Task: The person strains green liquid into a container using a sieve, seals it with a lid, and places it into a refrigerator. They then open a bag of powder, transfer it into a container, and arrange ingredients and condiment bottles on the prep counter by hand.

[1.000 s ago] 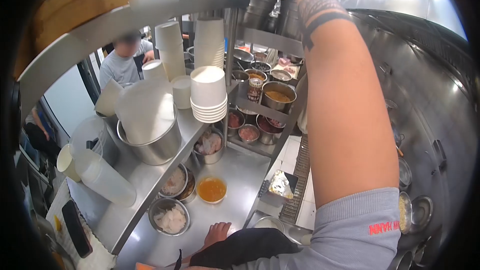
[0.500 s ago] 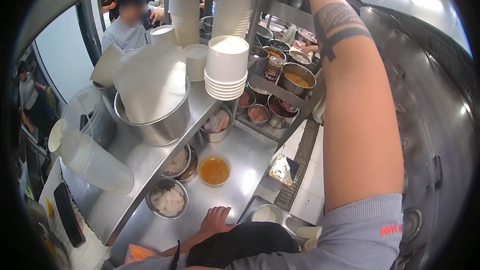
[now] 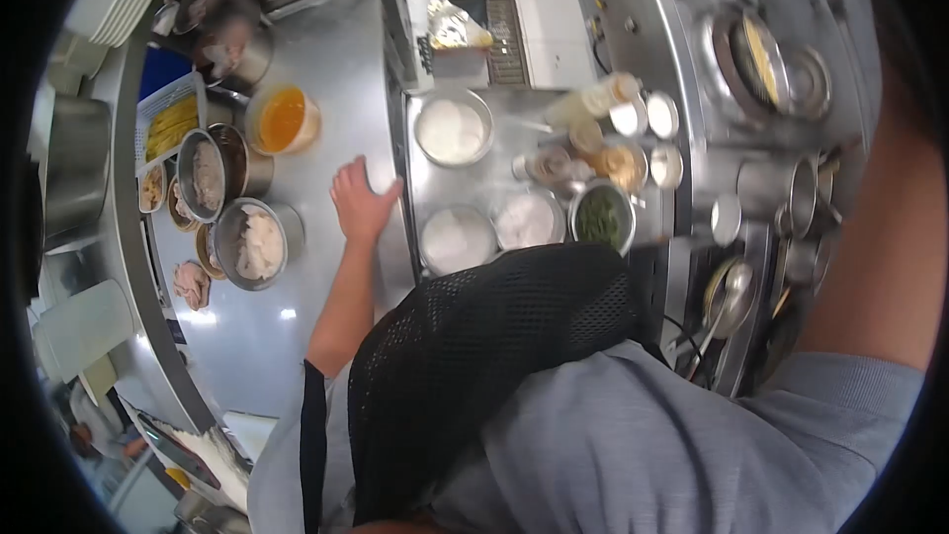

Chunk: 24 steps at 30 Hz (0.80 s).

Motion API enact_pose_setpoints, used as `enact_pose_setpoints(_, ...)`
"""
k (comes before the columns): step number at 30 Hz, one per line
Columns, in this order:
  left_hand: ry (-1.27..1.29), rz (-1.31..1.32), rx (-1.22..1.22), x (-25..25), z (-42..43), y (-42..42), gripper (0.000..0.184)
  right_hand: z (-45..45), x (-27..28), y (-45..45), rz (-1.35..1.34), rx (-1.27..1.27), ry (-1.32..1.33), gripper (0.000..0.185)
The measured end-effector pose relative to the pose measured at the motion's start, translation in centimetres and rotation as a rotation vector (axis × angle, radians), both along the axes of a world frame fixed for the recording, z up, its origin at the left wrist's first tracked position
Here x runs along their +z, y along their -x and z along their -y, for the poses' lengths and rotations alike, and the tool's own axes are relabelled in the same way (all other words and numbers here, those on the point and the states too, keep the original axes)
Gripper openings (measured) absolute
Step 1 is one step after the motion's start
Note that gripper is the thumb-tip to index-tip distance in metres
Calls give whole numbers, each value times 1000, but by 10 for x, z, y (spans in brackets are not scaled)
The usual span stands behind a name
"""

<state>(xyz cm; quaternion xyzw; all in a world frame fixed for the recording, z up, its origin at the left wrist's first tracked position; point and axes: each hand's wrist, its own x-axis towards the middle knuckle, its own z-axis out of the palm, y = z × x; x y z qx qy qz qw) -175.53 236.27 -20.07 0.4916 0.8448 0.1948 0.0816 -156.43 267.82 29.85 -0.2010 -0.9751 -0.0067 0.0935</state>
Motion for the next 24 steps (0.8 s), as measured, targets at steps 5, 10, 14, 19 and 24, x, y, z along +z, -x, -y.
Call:
enact_pose_setpoints(5, -70, -24, -23, -2, 0, -4, 82, 98, -12, -186, 110, -226, 233, 45)
enact_pose_setpoints(10, -64, -17, -15, 3, 1, -11, 76, 196, -42, -320, 129, -454, 488, 48)
enact_pose_setpoints(14, -302, -72, -479, -8, -18, -41, 54, 290, -109, -406, 137, -861, 864, 46)
enact_pose_setpoints(19, 95, -194, -483, -13, -31, -99, 35, 385, -231, -464, 156, -929, 1185, 48)
enact_pose_setpoints(24, 188, -225, -413, -4, 8, -129, 37, 441, -319, -479, 208, -795, 1133, 50)
